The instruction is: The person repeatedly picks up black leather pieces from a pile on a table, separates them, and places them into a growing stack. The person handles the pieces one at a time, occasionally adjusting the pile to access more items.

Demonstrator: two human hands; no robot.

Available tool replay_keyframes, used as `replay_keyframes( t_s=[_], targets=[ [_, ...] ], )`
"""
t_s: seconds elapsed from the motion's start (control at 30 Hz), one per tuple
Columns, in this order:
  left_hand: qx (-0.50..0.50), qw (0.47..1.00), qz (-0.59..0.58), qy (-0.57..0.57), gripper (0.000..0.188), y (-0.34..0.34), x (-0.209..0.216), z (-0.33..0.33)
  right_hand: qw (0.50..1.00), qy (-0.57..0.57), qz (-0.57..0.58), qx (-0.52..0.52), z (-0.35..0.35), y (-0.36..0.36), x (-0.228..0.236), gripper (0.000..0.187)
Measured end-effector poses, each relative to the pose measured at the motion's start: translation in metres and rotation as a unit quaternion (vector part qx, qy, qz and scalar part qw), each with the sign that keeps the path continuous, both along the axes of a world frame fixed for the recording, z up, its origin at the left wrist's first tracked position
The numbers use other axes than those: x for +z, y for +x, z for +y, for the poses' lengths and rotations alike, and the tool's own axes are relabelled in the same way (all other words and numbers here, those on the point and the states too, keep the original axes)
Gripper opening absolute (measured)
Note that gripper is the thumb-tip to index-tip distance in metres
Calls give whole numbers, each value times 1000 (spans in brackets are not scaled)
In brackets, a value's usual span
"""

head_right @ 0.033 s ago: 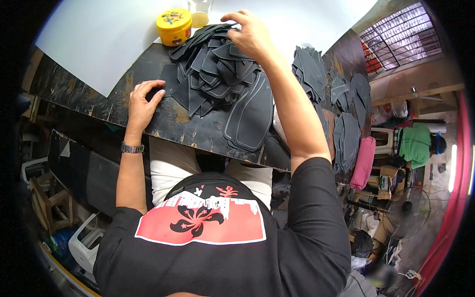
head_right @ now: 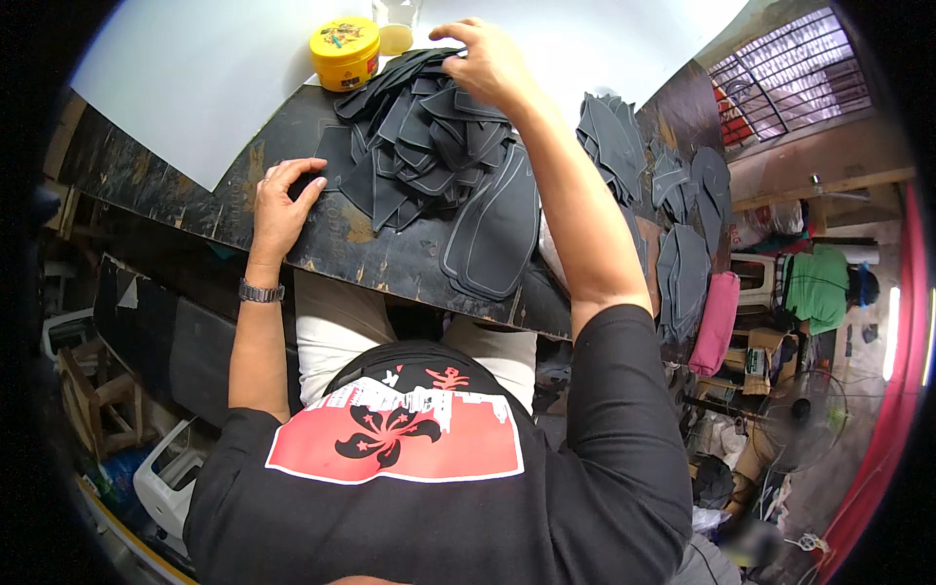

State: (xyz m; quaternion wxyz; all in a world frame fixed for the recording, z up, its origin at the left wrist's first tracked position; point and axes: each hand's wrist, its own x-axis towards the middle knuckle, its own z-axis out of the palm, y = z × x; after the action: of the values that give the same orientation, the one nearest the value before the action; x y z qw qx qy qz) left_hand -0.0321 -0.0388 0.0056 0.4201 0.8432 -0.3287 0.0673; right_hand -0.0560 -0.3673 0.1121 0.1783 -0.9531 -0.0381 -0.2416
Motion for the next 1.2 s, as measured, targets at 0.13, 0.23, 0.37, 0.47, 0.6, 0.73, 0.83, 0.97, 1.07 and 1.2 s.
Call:
replay_keyframes(
  t_s=[0.13,0.23,0.37,0.47,0.6,0.73,0.83,0.97,1.07,1.2],
  targets=[
    [9,1000,5,-11,21,3,1,-3,965,21,253,69,-5,44,-3,46],
    [7,1000,11,-19,21,3,2,-3,973,-60,205,90,8,52,-20,45],
    [10,1000,14,-16,21,3,3,-2,988,-78,133,28,19,44,-31,37],
    [8,1000,12,-19,20,3,3,-2,994,-60,-11,86,21,22,-20,29],
    [10,1000,-3,-17,20,4,2,-3,984,-55,-128,111,19,-43,1,40],
    [3,1000,-4,-9,21,6,-1,-2,984,-87,-129,81,25,-105,-11,52],
    [0,1000,-1,-9,22,7,-4,-2,990,-113,47,69,40,-134,-40,54],
    [10,996,16,-84,23,0,3,-10,994,-51,82,60,44,-145,-56,64],
    [-3,988,-12,-155,25,-18,17,-28,994,36,69,75,44,-147,-52,58],
    [-55,988,-88,-110,30,-43,39,-60,989,147,-12,24,48,-157,-50,37]
  ],
)
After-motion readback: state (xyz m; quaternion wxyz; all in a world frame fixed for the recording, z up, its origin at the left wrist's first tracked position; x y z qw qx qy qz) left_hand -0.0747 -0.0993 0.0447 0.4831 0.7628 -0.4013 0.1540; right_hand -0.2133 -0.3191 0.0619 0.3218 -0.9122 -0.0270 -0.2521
